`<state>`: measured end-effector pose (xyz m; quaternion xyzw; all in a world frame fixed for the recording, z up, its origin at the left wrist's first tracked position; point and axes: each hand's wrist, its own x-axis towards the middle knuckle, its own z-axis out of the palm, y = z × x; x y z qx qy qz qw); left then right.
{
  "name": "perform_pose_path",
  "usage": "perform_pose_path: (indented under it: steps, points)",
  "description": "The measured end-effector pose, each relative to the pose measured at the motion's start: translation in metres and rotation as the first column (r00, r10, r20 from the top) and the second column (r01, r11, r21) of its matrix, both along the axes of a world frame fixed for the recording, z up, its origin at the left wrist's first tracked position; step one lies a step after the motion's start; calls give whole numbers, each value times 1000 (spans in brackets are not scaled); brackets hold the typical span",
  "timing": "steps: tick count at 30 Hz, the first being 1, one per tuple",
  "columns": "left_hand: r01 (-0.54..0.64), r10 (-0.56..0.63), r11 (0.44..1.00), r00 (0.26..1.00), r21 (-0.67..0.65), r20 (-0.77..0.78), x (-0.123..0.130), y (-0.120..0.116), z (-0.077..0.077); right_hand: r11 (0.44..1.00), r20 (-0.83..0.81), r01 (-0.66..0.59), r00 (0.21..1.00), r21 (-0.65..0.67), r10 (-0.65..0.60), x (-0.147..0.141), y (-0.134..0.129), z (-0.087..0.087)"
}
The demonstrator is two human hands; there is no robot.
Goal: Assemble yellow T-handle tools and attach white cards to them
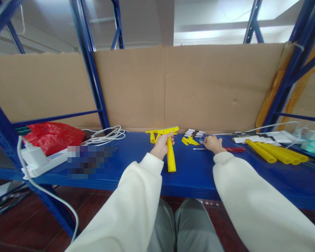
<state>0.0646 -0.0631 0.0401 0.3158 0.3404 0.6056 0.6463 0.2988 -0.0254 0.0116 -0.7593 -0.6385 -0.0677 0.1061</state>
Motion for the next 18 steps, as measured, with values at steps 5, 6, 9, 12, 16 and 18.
perform_pose_path:
  steps: [5, 6, 9, 12, 16, 18]
  points:
    - [203, -237, 968, 931, -146, -276, 3, 3, -13, 1000, 17, -8, 1000, 4, 8, -1, -1, -1]
    - [221, -264, 961, 913, -168, -311, 3, 3, -15, 1000, 20, -5, 1000, 1, 5, -2, -1, -1]
    - [254, -316, 945, 870, -207, -379, 4, 4, -18, 1000, 15, 10, 1000, -17, -10, -4, -2, 1]
    - [281, -362, 928, 835, -244, -415, 3, 5, -19, 999, -2, 21, 1000, -30, -21, -4, -1, 0]
    - [283, -367, 926, 831, -249, -419, 1, 6, -20, 1000, -27, 12, 1000, -4, -12, 0, 2, -3]
    - [275, -355, 931, 837, -241, -416, 0, 7, -20, 999, -66, -5, 998, 40, 8, 0, 3, -3]
